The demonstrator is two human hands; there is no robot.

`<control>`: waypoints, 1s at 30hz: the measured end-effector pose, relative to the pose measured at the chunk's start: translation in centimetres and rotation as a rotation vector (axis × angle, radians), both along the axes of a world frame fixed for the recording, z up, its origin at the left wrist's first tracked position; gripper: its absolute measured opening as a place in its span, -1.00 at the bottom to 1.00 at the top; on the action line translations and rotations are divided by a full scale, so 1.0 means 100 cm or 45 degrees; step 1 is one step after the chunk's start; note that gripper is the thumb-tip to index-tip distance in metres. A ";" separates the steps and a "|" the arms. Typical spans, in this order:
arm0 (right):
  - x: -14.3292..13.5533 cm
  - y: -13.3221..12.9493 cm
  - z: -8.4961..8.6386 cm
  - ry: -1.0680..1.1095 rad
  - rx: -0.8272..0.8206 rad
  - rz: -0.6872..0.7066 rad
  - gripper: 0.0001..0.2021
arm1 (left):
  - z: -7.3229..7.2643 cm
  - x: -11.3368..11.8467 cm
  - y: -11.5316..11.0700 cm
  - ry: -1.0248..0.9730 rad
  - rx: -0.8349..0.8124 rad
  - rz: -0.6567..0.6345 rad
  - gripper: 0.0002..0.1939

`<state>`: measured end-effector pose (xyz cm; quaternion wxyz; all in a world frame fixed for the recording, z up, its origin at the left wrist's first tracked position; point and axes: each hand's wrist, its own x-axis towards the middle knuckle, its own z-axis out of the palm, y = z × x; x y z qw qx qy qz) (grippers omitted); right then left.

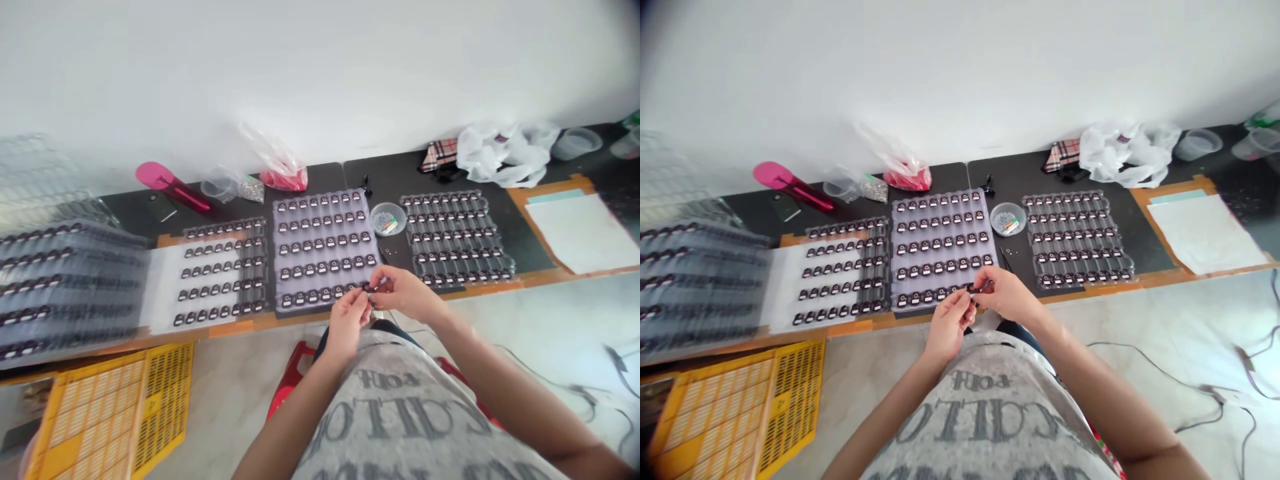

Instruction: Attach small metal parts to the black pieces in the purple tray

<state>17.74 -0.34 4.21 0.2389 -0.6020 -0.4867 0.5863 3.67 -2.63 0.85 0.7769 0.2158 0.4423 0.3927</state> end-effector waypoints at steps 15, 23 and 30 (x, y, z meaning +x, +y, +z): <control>0.003 -0.006 -0.003 0.178 -0.012 -0.019 -0.83 | 0.005 -0.002 -0.001 0.097 0.008 -0.030 -0.74; 0.002 -0.008 -0.002 0.351 -0.014 -0.105 -0.80 | 0.008 -0.001 -0.002 0.024 -0.054 -0.001 -0.74; -0.003 -0.012 0.003 0.482 -0.108 -0.244 -0.63 | 0.009 -0.001 -0.004 0.014 -0.023 0.013 -0.74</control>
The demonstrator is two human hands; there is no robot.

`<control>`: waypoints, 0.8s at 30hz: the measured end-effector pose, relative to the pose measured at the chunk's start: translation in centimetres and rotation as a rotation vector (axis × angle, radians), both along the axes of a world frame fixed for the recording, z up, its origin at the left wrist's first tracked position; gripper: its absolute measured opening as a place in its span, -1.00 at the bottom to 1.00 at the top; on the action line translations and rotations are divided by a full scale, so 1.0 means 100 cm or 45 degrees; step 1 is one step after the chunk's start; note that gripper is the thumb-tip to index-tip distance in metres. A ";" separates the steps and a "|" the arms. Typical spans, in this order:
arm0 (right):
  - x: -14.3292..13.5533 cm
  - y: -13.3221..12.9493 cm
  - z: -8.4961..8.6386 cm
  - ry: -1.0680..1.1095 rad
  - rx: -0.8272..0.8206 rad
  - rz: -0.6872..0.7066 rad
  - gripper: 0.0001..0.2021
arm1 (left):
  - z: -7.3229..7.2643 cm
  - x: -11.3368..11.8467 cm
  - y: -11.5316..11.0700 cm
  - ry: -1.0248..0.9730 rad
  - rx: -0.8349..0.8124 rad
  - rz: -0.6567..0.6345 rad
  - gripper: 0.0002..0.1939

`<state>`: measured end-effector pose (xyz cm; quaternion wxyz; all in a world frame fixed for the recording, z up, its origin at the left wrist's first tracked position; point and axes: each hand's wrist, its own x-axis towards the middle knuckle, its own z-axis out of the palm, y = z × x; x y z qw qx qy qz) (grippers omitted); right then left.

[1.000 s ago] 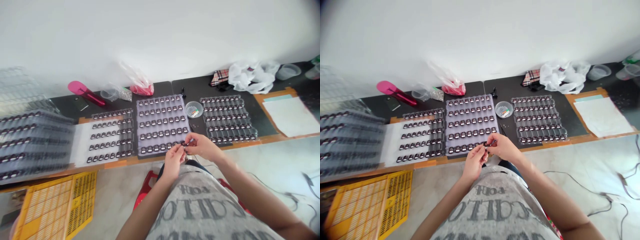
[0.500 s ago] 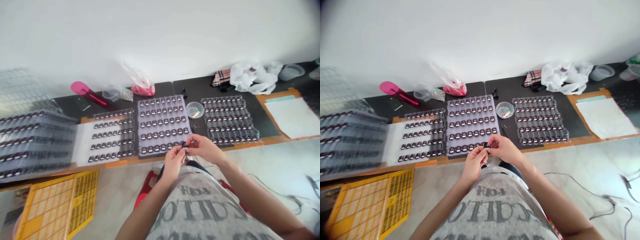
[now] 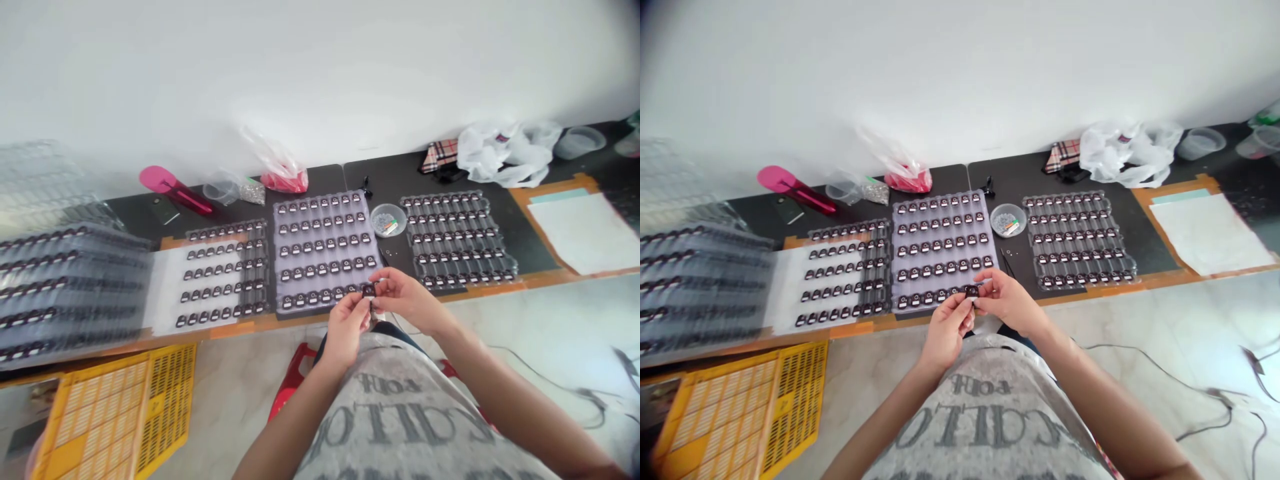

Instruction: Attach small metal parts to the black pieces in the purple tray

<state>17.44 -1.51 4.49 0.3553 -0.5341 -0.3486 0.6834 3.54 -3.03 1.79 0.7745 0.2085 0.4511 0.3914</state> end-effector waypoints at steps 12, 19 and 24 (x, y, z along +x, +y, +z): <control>-0.002 -0.010 -0.006 0.036 -0.092 -0.081 -0.69 | -0.001 -0.002 -0.004 0.050 0.037 -0.006 -0.78; -0.006 -0.011 -0.008 0.069 -0.069 -0.143 -0.69 | 0.001 -0.002 -0.003 0.073 0.059 -0.016 -0.73; -0.005 -0.011 -0.008 0.074 -0.060 -0.149 -0.72 | 0.002 -0.002 -0.003 0.042 0.044 -0.012 -0.73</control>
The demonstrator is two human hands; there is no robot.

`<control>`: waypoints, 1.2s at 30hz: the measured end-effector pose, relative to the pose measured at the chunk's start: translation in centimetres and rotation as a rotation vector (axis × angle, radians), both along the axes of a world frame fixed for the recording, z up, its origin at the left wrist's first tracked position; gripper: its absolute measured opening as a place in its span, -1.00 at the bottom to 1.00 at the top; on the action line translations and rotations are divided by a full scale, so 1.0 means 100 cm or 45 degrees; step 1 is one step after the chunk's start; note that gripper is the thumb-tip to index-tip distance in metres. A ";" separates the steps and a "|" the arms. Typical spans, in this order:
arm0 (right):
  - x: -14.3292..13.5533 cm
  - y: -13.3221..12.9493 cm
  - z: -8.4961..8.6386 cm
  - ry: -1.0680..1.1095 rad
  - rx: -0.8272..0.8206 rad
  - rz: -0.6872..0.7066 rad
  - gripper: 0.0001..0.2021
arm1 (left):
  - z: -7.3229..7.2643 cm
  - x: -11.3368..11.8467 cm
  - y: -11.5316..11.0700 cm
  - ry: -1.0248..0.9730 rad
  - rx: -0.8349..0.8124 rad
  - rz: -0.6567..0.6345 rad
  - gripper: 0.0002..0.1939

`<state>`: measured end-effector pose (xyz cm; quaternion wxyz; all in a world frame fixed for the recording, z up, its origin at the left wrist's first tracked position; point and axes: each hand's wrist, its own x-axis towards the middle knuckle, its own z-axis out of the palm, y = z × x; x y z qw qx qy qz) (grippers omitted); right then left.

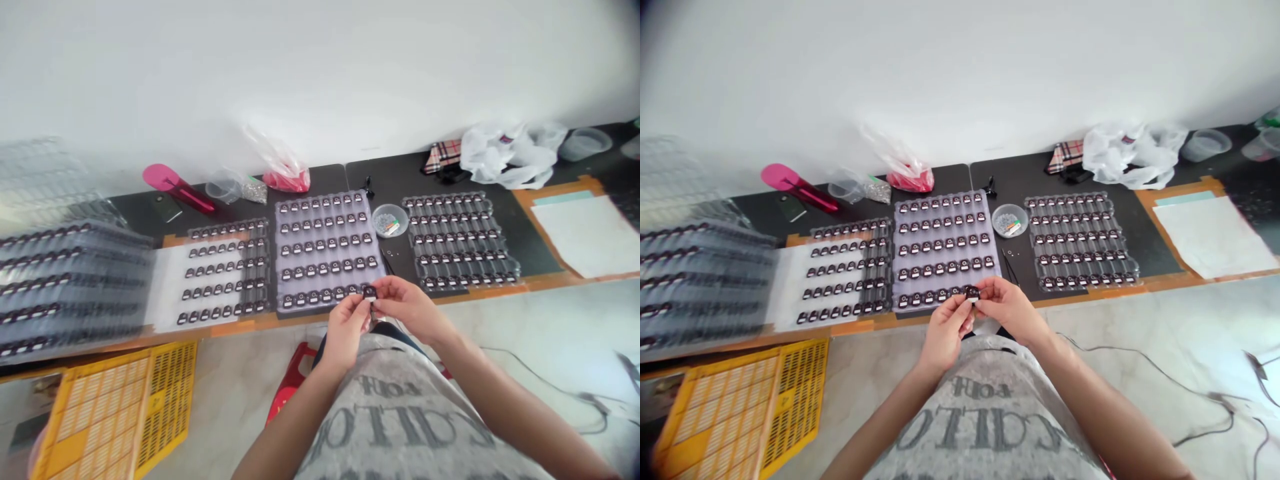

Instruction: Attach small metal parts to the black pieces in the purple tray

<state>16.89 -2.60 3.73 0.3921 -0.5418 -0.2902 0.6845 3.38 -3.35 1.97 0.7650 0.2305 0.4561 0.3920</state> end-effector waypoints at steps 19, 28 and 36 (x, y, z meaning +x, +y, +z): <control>-0.002 -0.003 -0.002 0.053 -0.069 -0.037 -0.70 | 0.005 -0.002 0.000 0.100 0.048 -0.019 -0.75; -0.004 -0.004 -0.004 0.045 -0.012 -0.031 -0.75 | 0.003 -0.002 -0.002 0.171 0.094 -0.027 -0.77; -0.005 -0.006 0.001 0.081 -0.035 -0.021 -0.78 | 0.002 -0.004 -0.003 0.168 0.104 -0.014 -0.77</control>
